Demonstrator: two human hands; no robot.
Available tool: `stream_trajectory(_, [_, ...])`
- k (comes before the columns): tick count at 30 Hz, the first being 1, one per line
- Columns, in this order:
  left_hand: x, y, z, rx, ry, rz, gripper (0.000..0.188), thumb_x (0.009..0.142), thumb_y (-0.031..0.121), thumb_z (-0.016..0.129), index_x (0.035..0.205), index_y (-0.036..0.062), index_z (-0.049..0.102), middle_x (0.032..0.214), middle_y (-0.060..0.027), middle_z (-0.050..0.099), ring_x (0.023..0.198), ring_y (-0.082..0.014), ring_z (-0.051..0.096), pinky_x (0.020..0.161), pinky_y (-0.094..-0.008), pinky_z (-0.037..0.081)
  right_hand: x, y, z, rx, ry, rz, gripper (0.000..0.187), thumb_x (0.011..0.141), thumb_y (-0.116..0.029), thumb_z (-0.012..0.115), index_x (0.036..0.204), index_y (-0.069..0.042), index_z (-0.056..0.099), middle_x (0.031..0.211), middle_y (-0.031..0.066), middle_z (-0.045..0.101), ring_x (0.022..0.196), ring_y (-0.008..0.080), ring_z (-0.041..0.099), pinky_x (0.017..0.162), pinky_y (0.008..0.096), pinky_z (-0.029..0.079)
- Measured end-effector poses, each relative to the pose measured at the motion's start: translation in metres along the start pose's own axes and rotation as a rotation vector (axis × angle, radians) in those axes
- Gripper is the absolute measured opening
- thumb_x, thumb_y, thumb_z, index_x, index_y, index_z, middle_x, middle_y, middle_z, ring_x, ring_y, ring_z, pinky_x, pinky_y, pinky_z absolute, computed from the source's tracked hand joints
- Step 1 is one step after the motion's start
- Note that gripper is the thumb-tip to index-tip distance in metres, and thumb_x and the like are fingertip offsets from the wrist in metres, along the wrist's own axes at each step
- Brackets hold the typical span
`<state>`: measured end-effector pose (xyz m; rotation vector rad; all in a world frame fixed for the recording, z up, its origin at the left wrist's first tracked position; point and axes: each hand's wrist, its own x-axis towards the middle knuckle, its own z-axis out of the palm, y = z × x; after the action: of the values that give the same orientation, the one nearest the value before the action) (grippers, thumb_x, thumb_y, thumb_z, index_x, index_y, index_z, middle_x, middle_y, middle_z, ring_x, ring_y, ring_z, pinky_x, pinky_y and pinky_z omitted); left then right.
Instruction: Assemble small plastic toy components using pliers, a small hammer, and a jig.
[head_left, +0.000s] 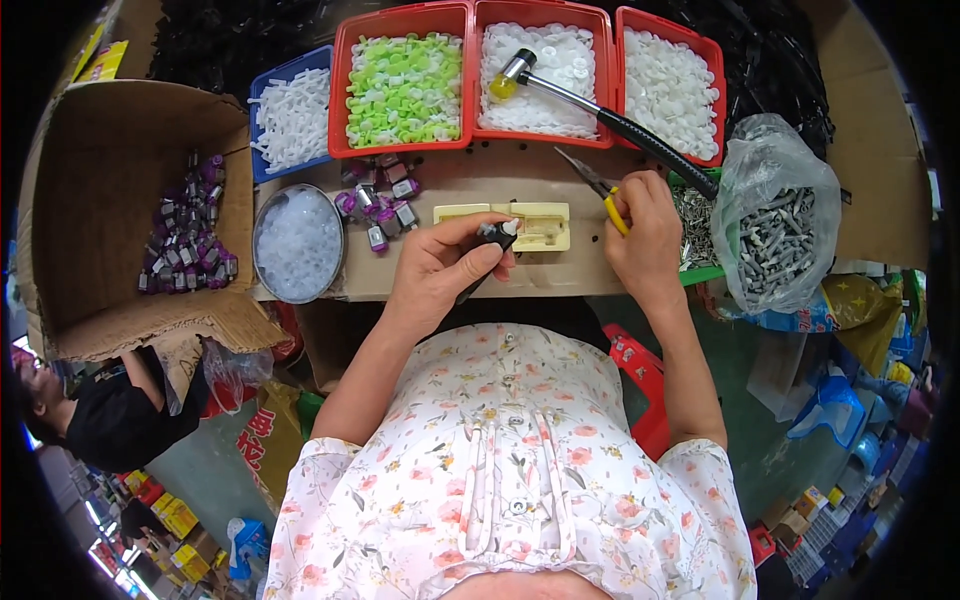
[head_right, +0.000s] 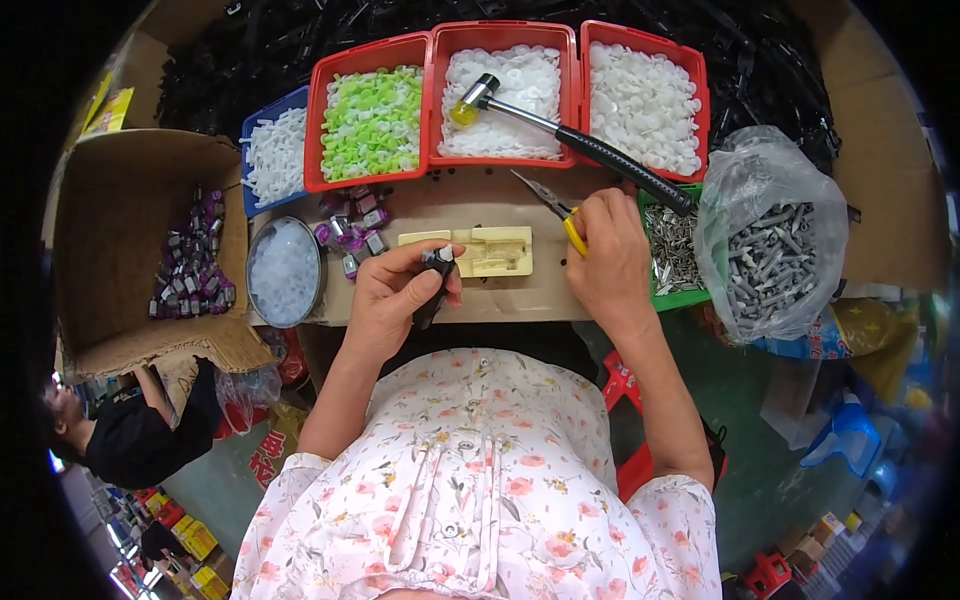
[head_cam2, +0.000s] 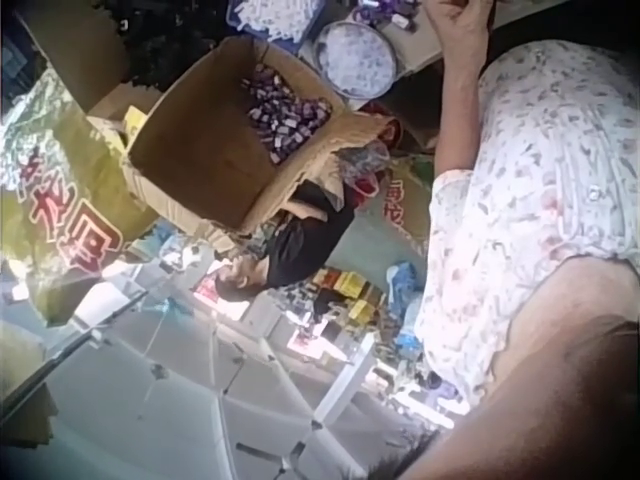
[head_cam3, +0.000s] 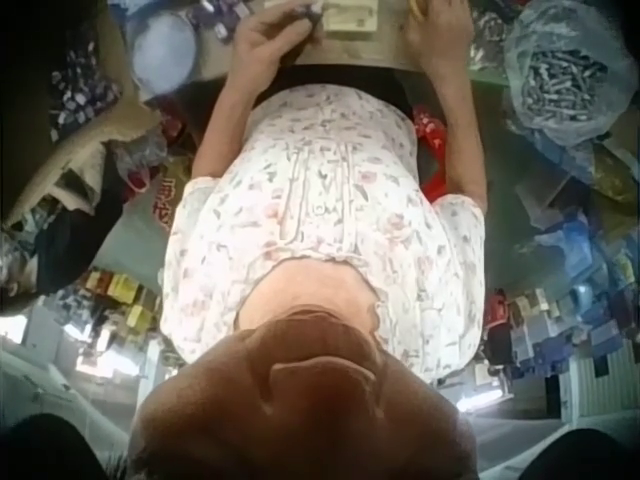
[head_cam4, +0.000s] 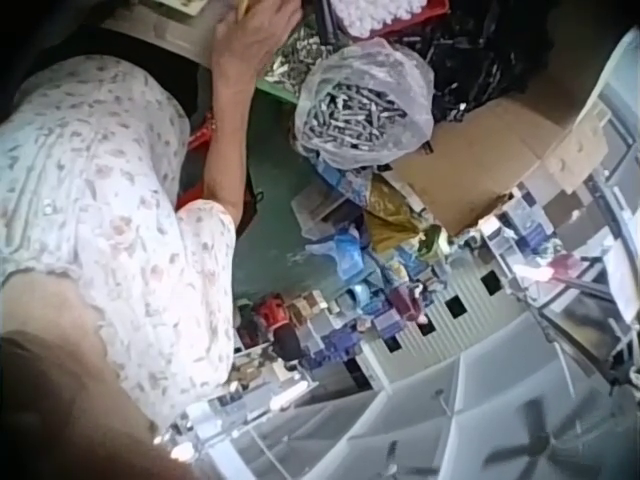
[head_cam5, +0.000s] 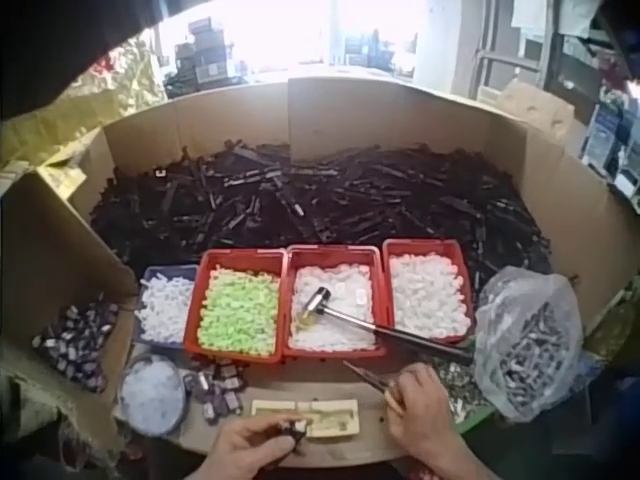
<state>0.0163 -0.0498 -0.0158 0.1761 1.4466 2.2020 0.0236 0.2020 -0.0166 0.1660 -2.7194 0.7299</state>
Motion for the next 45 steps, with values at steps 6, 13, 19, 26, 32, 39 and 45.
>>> stream_trajectory(6, [0.002, -0.001, 0.008, 0.02, 0.001, 0.025, 0.038, 0.092, 0.02, 0.071, 0.12, -0.0046, 0.064, 0.09, -0.0092, 0.069, 0.081, -0.0152, 0.064, 0.076, -0.0307, 0.055, -0.015, -0.013, -0.035, 0.238, -0.058, 0.02, 0.021, 0.066, 0.013, 0.057, 0.083, 0.0, 0.052, 0.098, 0.0167, 0.059, 0.084, 0.0362, 0.058, 0.074, 0.0442, 0.045])
stream_trajectory(13, [0.003, -0.005, 0.01, 0.039, -0.01, 0.032, 0.033, 0.095, 0.017, 0.067, 0.12, -0.003, 0.06, 0.098, -0.01, 0.068, 0.086, -0.0148, 0.064, 0.078, -0.0301, 0.053, -0.025, -0.03, -0.054, 0.239, -0.254, -0.033, 0.028, 0.067, 0.011, 0.049, 0.089, 0.003, 0.064, 0.111, 0.0174, 0.058, 0.102, 0.0354, 0.058, 0.095, 0.0414, 0.041])
stream_trajectory(19, [0.002, -0.002, 0.011, 0.172, -0.112, 0.047, 0.029, 0.097, 0.013, 0.062, 0.121, -0.0014, 0.053, 0.098, -0.0071, 0.065, 0.088, -0.013, 0.061, 0.08, -0.0276, 0.05, -0.026, -0.036, -0.047, 0.161, -0.262, -0.124, 0.029, 0.067, 0.011, 0.048, 0.091, 0.004, 0.062, 0.115, 0.0193, 0.054, 0.103, 0.0367, 0.056, 0.093, 0.0415, 0.042])
stream_trajectory(26, [0.0, 0.0, 0.013, 0.237, -0.086, 0.068, 0.029, 0.096, 0.009, 0.063, 0.121, -0.0026, 0.053, 0.101, -0.0066, 0.063, 0.088, -0.0115, 0.06, 0.079, -0.0263, 0.049, -0.027, -0.039, -0.042, 0.191, -0.279, -0.127, 0.021, 0.065, 0.012, 0.052, 0.084, 0.003, 0.056, 0.111, 0.0215, 0.054, 0.1, 0.0387, 0.055, 0.091, 0.0434, 0.043])
stream_trajectory(32, [0.003, -0.002, 0.013, 0.372, -0.062, 0.128, 0.027, 0.096, 0.011, 0.065, 0.117, -0.0021, 0.056, 0.094, -0.0033, 0.063, 0.084, -0.0087, 0.058, 0.074, -0.0238, 0.048, -0.023, -0.041, -0.043, 0.079, -0.265, -0.211, 0.023, 0.067, 0.011, 0.055, 0.087, 0.002, 0.053, 0.108, 0.0202, 0.053, 0.097, 0.0394, 0.054, 0.09, 0.0448, 0.043])
stream_trajectory(39, [0.008, -0.01, 0.02, 0.535, 0.026, 0.335, 0.025, 0.094, 0.018, 0.067, 0.11, -0.0005, 0.06, 0.085, -0.001, 0.062, 0.073, -0.0068, 0.052, 0.065, -0.0225, 0.042, -0.02, -0.041, -0.044, -0.003, -0.285, -0.267, 0.021, 0.07, 0.008, 0.059, 0.089, 0.002, 0.051, 0.106, 0.0201, 0.053, 0.097, 0.0396, 0.054, 0.09, 0.0468, 0.043])
stream_trajectory(45, [0.009, -0.01, 0.024, 0.517, 0.064, 0.352, 0.029, 0.09, 0.024, 0.074, 0.104, 0.0013, 0.061, 0.077, 0.0016, 0.06, 0.066, -0.005, 0.049, 0.058, -0.0213, 0.04, -0.022, -0.041, -0.043, 0.011, -0.293, -0.293, 0.022, 0.069, 0.007, 0.06, 0.088, 0.002, 0.05, 0.103, 0.0201, 0.053, 0.091, 0.0379, 0.056, 0.08, 0.0438, 0.045])
